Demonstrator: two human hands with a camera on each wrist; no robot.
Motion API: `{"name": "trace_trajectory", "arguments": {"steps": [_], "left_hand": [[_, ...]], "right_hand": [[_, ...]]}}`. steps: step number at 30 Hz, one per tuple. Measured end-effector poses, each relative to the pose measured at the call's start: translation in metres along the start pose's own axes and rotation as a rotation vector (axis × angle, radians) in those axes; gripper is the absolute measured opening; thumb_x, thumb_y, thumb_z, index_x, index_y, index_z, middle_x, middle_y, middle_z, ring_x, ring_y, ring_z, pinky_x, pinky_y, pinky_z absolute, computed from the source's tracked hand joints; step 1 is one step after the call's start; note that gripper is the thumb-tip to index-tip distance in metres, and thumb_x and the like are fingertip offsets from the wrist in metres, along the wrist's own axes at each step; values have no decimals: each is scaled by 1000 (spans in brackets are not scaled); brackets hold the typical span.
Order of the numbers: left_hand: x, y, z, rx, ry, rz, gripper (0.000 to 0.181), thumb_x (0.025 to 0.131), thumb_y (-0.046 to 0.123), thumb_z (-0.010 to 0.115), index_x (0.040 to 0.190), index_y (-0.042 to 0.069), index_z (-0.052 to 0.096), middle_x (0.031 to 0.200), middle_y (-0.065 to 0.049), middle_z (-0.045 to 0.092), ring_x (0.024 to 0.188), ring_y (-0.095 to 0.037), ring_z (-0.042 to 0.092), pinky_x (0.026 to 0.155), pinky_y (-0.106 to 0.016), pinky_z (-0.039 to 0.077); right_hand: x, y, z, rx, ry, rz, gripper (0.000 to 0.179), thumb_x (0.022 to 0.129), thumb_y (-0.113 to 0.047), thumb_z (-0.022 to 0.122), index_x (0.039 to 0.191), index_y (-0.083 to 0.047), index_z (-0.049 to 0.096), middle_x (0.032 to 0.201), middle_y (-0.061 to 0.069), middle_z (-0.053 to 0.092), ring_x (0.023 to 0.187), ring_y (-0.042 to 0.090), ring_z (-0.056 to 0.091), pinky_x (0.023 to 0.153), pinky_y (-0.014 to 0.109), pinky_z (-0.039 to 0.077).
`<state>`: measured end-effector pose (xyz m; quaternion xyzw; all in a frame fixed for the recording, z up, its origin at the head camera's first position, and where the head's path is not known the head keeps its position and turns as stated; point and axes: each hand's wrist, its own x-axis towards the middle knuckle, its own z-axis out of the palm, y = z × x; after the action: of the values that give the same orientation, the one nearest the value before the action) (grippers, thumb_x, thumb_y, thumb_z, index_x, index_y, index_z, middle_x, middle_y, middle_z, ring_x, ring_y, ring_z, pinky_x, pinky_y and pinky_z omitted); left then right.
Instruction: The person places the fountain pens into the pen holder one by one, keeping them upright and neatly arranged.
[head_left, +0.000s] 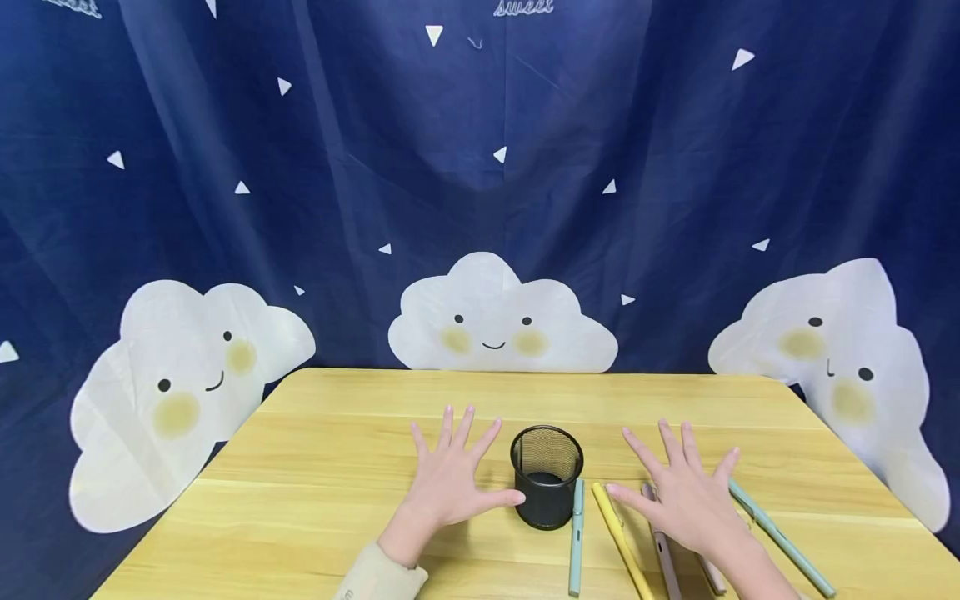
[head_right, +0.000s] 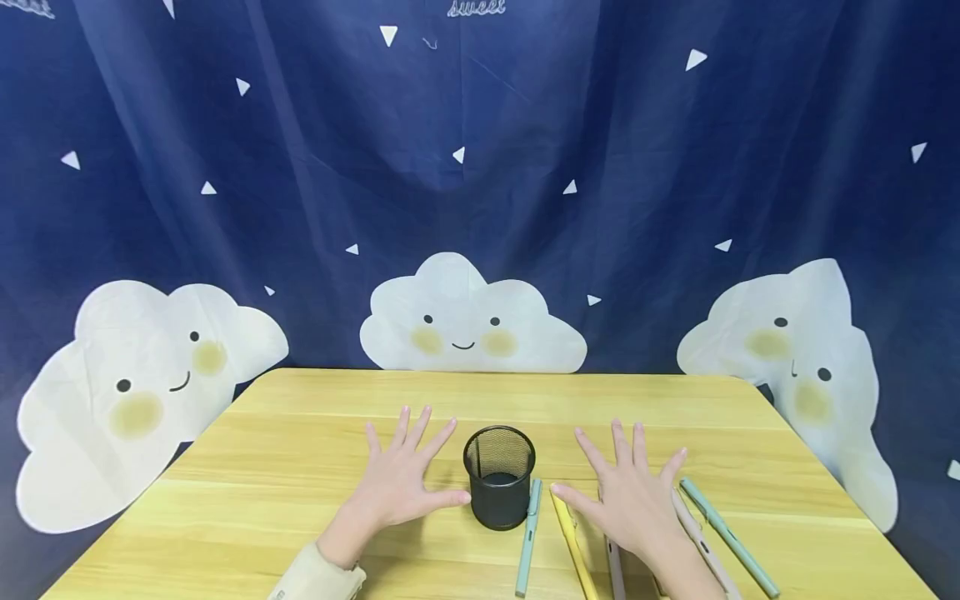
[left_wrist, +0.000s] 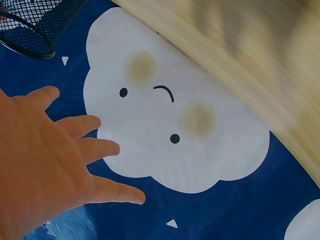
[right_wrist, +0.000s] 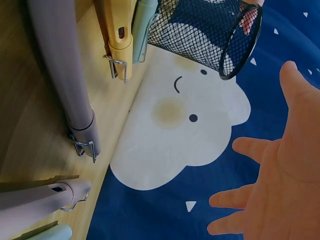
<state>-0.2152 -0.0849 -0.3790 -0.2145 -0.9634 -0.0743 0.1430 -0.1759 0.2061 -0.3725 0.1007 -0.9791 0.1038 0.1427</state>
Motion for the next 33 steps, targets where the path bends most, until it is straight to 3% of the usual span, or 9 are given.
{"name": "trace_trajectory", "arguments": {"steps": [17, 25, 33], "left_hand": [[-1, 0, 2, -39, 31, 44, 90, 68, 81, 35, 140, 26, 32, 144, -9, 24, 131, -36, 11, 93, -70, 0], [1, -1, 4, -57, 27, 61, 86, 72, 78, 34, 140, 26, 31, 144, -11, 24, 131, -35, 13, 94, -69, 3], [3, -2, 6, -104, 15, 67, 81, 75, 76, 33, 141, 28, 29, 143, -11, 26, 131, -33, 16, 95, -68, 6]], "right_hand": [[-1, 6, 0, 6, 22, -8, 73, 80, -63, 47, 137, -19, 37, 138, 30, 21, 125, 51, 10, 78, 66, -27], [2, 7, -3, 29, 20, -10, 73, 80, -63, 47, 137, -18, 37, 138, 31, 21, 125, 51, 11, 78, 78, -10], [3, 8, -3, 38, 15, -3, 74, 79, -63, 49, 136, -17, 38, 138, 31, 21, 124, 51, 14, 80, 79, 5]]}}
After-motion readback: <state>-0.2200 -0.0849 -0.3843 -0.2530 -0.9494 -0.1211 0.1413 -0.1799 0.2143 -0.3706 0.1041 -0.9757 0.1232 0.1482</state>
